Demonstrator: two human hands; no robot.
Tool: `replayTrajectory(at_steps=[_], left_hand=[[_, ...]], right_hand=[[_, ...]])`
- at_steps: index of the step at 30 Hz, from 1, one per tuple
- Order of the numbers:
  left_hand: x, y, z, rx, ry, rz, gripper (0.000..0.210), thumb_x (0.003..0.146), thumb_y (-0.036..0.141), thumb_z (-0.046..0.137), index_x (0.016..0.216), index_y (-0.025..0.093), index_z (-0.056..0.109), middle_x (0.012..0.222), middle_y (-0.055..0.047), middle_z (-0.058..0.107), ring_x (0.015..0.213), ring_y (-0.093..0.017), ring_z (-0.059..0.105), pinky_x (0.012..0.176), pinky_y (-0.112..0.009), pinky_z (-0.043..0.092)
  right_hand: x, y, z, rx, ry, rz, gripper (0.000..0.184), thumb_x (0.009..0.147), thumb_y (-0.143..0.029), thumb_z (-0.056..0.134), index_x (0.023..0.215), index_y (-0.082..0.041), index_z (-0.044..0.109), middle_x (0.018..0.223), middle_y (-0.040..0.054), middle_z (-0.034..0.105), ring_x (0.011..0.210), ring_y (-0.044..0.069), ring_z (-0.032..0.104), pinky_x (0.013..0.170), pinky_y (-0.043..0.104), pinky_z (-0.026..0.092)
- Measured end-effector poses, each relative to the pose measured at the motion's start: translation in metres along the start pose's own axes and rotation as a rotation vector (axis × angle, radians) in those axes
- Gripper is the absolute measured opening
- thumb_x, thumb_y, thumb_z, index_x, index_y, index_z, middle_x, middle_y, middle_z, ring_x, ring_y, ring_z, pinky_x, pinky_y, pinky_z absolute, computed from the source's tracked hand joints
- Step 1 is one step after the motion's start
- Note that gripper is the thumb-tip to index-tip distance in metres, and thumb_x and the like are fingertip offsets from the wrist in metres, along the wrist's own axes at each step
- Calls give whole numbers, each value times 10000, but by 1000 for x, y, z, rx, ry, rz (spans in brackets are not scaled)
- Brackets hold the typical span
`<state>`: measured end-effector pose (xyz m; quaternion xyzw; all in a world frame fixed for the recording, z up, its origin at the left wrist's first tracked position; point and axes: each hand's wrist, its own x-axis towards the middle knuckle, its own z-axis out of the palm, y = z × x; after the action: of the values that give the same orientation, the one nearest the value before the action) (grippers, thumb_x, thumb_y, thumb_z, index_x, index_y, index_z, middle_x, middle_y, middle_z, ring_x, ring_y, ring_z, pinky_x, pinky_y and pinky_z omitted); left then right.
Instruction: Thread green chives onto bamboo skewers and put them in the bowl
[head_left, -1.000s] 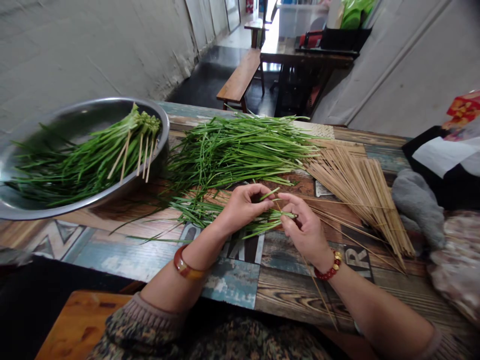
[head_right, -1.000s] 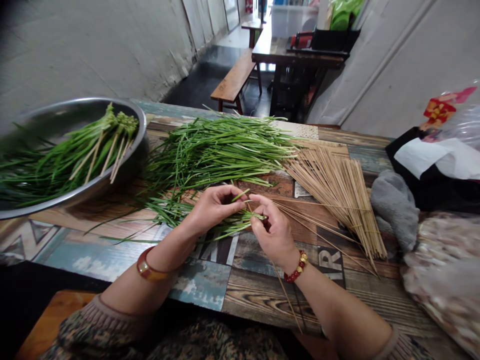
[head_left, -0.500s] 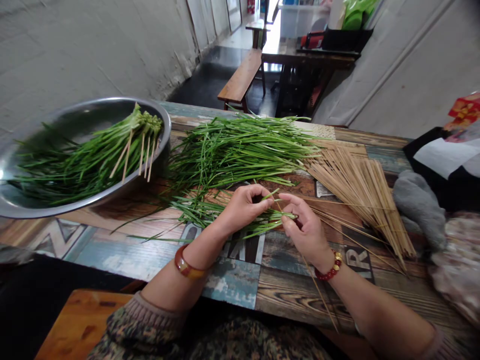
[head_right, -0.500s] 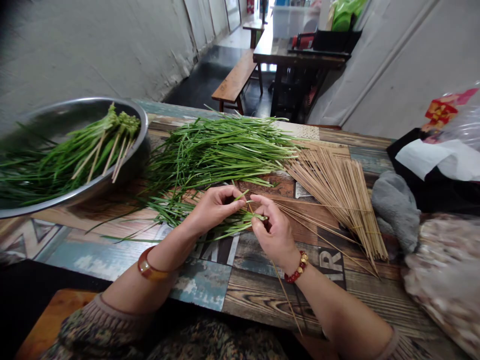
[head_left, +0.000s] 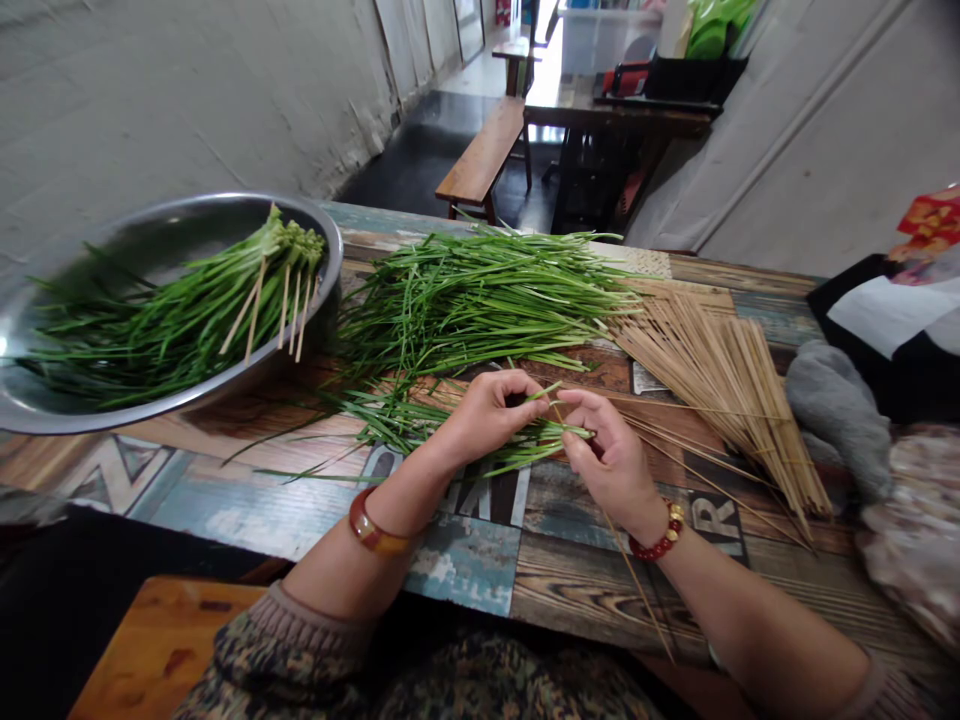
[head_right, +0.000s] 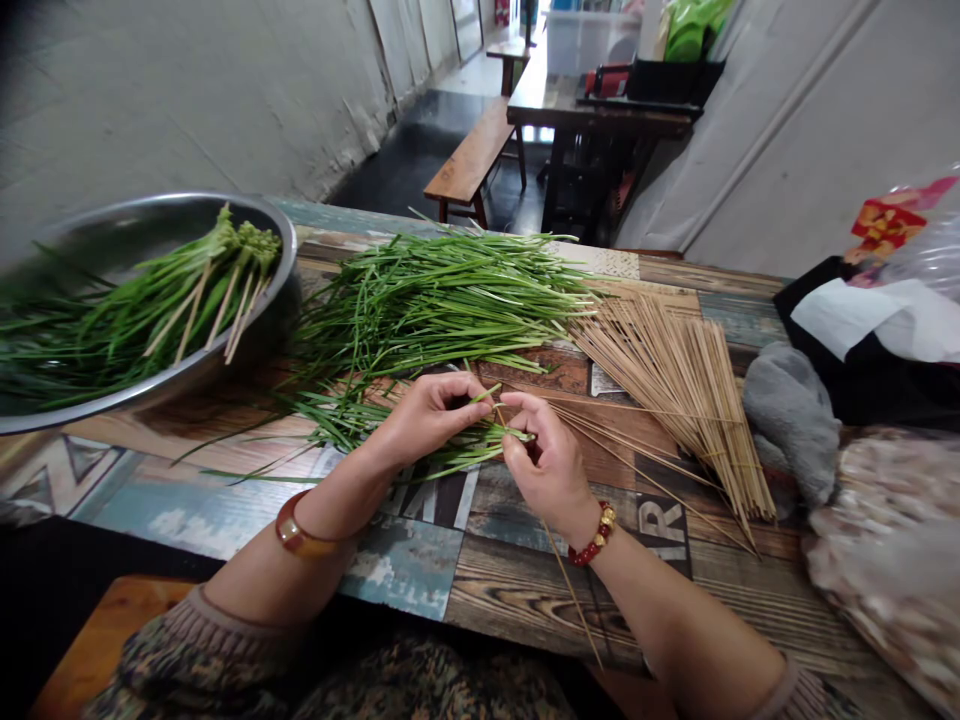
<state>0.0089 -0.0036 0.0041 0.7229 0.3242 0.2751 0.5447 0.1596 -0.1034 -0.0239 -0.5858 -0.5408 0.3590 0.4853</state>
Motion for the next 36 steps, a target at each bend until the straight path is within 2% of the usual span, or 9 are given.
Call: replayTrajectory(at_steps=[14, 20, 27, 36], left_hand=[[0, 0, 0, 29, -51, 28, 187, 806, 258, 643, 693, 108, 648, 713, -34, 618, 674, -112, 543, 633, -219, 405], [-1, 1, 1, 52, -79, 48, 167, 820, 231, 621, 708, 111, 652, 696, -19, 602, 668, -106, 529, 645, -219, 405], [0, 0, 1, 53, -19, 57, 167, 824, 248, 625, 750, 119, 699, 770, -49, 640, 739, -131, 567, 694, -244, 430], [1, -3, 1, 36, 21, 46, 185, 808, 268, 650, 708, 120, 701, 737, -47, 647, 703, -128, 569, 664, -239, 431]], right_hand=[[-1, 4, 2, 8, 23, 10, 288, 840, -163, 523, 1125, -202, 522, 710, -35, 551, 559, 93, 478, 535, 224, 396], [0, 3, 3, 57, 25, 22, 385, 847, -163, 525, 1224, -204, 457, 722, -39, 558, 587, 101, 509, 557, 234, 417], [2, 1, 2, 76, 30, 39, 420, 858, -206, 546, 1262, -198, 433, 752, -26, 584, 607, 111, 533, 571, 253, 444], [2, 7, 3, 99, 2, 16, 422, 875, -217, 566, 1274, -229, 429, 803, -12, 598, 652, 122, 569, 596, 266, 475]])
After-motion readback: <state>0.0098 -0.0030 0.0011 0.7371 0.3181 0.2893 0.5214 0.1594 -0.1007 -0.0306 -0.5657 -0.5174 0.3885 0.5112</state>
